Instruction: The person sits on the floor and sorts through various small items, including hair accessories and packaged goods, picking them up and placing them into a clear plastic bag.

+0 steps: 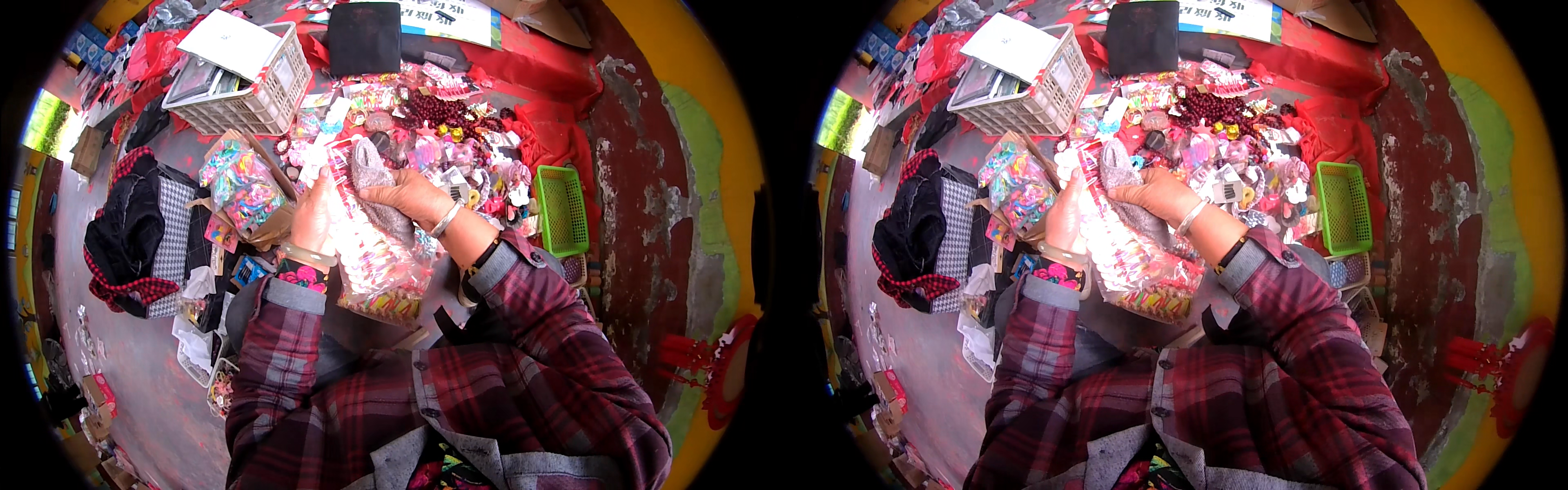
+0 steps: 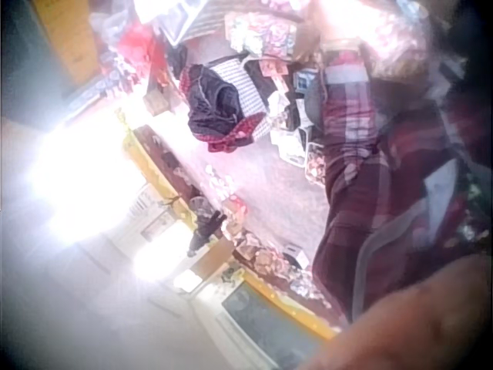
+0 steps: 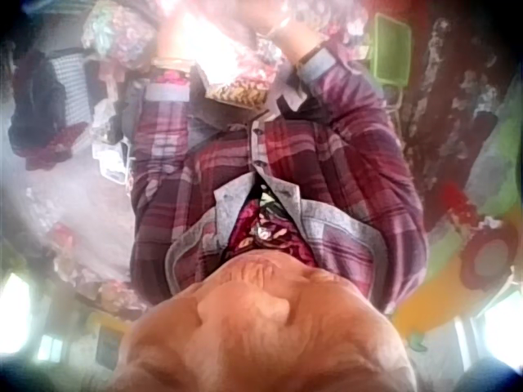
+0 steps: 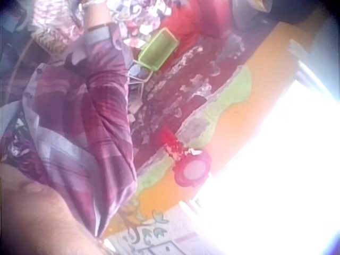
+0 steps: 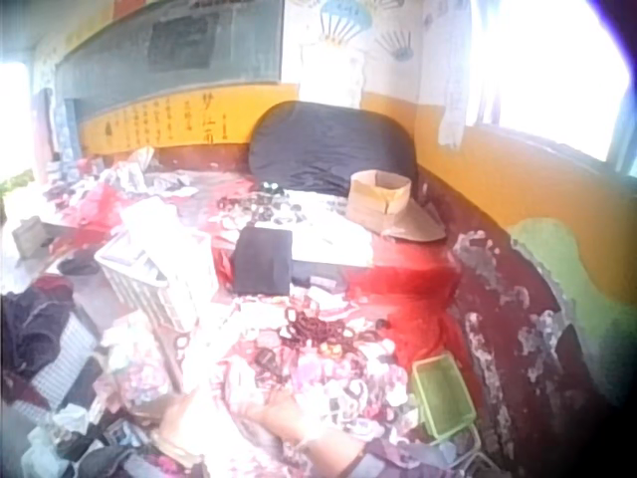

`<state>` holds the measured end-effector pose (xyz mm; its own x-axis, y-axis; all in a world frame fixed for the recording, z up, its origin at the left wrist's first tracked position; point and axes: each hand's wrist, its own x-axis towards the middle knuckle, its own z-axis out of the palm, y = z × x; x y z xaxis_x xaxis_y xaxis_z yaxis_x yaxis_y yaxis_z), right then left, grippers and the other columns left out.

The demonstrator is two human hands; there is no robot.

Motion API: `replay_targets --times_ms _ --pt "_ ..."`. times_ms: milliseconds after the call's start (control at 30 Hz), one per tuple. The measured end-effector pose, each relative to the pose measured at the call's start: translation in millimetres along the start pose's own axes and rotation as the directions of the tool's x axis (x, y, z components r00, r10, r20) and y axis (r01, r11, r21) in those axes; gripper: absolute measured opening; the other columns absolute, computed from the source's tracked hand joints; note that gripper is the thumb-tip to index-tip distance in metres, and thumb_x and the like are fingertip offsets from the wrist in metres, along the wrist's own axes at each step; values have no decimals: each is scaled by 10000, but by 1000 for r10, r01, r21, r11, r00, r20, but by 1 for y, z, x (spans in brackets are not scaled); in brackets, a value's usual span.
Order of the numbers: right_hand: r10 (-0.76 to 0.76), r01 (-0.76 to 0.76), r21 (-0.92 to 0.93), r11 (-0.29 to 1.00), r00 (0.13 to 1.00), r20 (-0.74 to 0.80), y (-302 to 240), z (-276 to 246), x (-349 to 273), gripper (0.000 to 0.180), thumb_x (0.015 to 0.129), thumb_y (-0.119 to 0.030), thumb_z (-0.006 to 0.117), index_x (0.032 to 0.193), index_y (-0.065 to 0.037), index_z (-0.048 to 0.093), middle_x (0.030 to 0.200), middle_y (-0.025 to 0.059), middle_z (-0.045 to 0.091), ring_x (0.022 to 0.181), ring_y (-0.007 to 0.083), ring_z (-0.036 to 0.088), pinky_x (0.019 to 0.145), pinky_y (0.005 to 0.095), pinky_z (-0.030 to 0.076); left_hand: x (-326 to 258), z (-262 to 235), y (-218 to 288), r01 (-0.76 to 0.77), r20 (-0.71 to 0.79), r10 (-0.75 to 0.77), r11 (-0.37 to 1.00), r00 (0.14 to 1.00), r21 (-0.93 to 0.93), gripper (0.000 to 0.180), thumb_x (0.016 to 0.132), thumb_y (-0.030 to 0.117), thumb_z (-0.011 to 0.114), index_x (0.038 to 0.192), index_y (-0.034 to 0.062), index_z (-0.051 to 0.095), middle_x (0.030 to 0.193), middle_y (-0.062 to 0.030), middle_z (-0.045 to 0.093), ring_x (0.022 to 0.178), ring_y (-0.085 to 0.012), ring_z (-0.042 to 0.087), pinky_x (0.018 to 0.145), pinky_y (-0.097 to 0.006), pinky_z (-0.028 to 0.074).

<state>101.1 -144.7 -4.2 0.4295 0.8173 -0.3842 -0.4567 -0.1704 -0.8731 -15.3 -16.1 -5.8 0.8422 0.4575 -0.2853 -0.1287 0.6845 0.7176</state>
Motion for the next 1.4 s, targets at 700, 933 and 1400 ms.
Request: replay_targets --times_ms 700,933,1400 --pt "-234 229 -190 955 972 -4 5 6 -2 489 864 -395 582 1150 -5 514 979 117 609 878 173 572 782 314 461 0 4 2 -203 -107 234 949 966 242 347 930 308 514 1064 -7 570 954 -38 604 838 -94 559 745 -258 455" --pt "-335 206 -651 730 939 -78 4 10 -2 450 770 -397 691 881 31 608 750 190 637 716 272 642 655 363 484 -5 9 3 -201 -98 207 977 973 71 415 938 322 478 1171 -20 518 1084 -95 598 955 -177 590 850 -311 467" --pt "95 -57 -145 988 958 270 7 -1 -1 273 759 -127 724 977 6 627 851 44 654 726 117 605 662 268 495 -1 -7 50 -379 -145 357 907 923 -182 454 934 344 465 1241 9 469 1195 -118 556 1052 -247 568 903 -406 461"
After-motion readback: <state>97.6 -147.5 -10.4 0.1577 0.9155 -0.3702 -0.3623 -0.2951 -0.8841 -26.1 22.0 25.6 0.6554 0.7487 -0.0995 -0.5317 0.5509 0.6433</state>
